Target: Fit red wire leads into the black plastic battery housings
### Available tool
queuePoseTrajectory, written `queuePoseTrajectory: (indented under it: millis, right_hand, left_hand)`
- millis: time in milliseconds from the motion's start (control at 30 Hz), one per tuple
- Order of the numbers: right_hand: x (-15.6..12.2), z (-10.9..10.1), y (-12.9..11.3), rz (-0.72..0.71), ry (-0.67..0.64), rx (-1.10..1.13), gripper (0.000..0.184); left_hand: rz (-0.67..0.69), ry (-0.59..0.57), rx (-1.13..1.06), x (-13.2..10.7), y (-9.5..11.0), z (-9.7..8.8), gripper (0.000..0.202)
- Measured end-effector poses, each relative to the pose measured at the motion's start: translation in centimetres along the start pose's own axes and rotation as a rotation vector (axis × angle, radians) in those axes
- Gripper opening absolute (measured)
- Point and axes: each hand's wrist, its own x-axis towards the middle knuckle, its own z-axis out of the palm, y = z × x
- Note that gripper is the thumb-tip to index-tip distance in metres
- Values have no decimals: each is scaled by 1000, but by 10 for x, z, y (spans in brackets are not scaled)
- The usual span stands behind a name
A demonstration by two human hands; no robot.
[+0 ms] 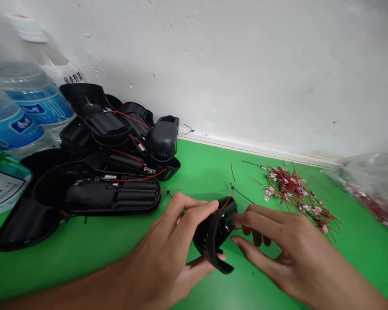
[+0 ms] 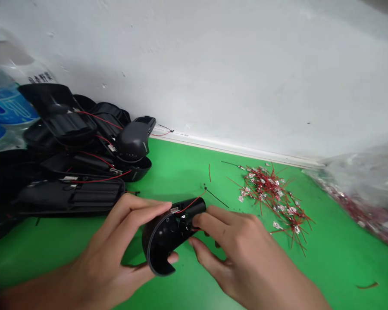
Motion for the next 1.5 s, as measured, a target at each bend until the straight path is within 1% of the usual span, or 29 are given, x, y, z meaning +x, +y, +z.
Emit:
queuePoseTrajectory:
  millis: [67, 100, 167, 200, 233, 267, 333, 433, 567, 633, 733, 867, 933, 967, 1000, 1067, 1133, 1167, 1233, 1267, 1333, 1433, 1500]
  right_hand:
    - [-1, -4, 0, 47, 26, 8, 14]
    - [-1, -6, 0, 78, 71, 14, 13]
    - [-2, -8, 1, 145, 222, 14, 11]
    - [-1, -9, 1, 172, 303, 12, 14]
    - [-1, -10, 2, 187, 367, 13, 16]
    - [0, -10, 3, 193, 395, 29, 17]
    - [1, -9, 3, 172, 342, 130, 18]
    - [2, -3, 1, 114, 232, 381, 22]
    - [0, 8, -3, 78, 182, 604, 24]
    - [0, 14, -3, 64, 165, 660, 25]
    - [1, 20, -4, 46, 173, 694, 28]
    - [2, 18, -3, 44, 160, 706, 29]
    - [2, 12, -2, 47, 148, 693, 25]
    - [2, 7, -1, 51, 120, 662, 22]
    - [1, 1, 1, 61, 70, 604, 17]
    - [-2, -10, 7, 71, -85, 419, 11]
    - [-6, -17, 16, 54, -234, 231, 15]
    - [-8, -18, 20, 40, -280, 172, 19]
    - [-11, -13, 28, 9, -313, 127, 24]
    - [-12, -9, 31, -3, -312, 119, 24]
    - [-12, 0, 34, -20, -312, 94, 18]
    - [-13, 8, 32, -25, -329, 36, 18]
    - [-13, 7, 27, -20, -316, 61, 18]
  left_hand:
    - [-12, -1, 0, 0, 0, 0, 56]
    - [-16, 7, 1, 0, 0, 1, 55]
    - [-31, 23, 0, 1, 0, 2, 55]
    - [-44, 30, 2, 1, 0, 2, 55]
    - [-55, 31, 3, 1, 0, 2, 56]
    - [-65, 34, 7, 1, 0, 2, 56]
    - [-85, 40, 17, 1, -1, 2, 58]
    - [-106, 30, 40, 2, -1, 2, 59]
    - [-123, 15, 70, 4, 0, 2, 60]
    - [-129, 12, 76, 4, 0, 1, 60]
    - [-159, -35, 104, 4, 2, -1, 60]
    - [-160, -53, 124, 5, 5, -3, 58]
    - [-168, -49, 132, 5, 4, -2, 58]
    - [-173, -41, 136, 5, 4, -1, 60]
    - [-178, -26, 147, 4, 3, 0, 62]
    - [-182, 4, 179, 4, 1, 2, 64]
    - [-164, 22, 216, 4, -1, 4, 61]
    - [-157, 16, 234, 4, -2, 5, 59]
    - [-149, 9, 252, 4, -3, 5, 54]
    - [-149, 10, 256, 4, -3, 5, 53]
    - [-157, 18, 253, 4, -3, 6, 49]
    - [-147, 12, 253, 5, -3, 6, 46]
    - [-139, -3, 244, 6, -2, 4, 49]
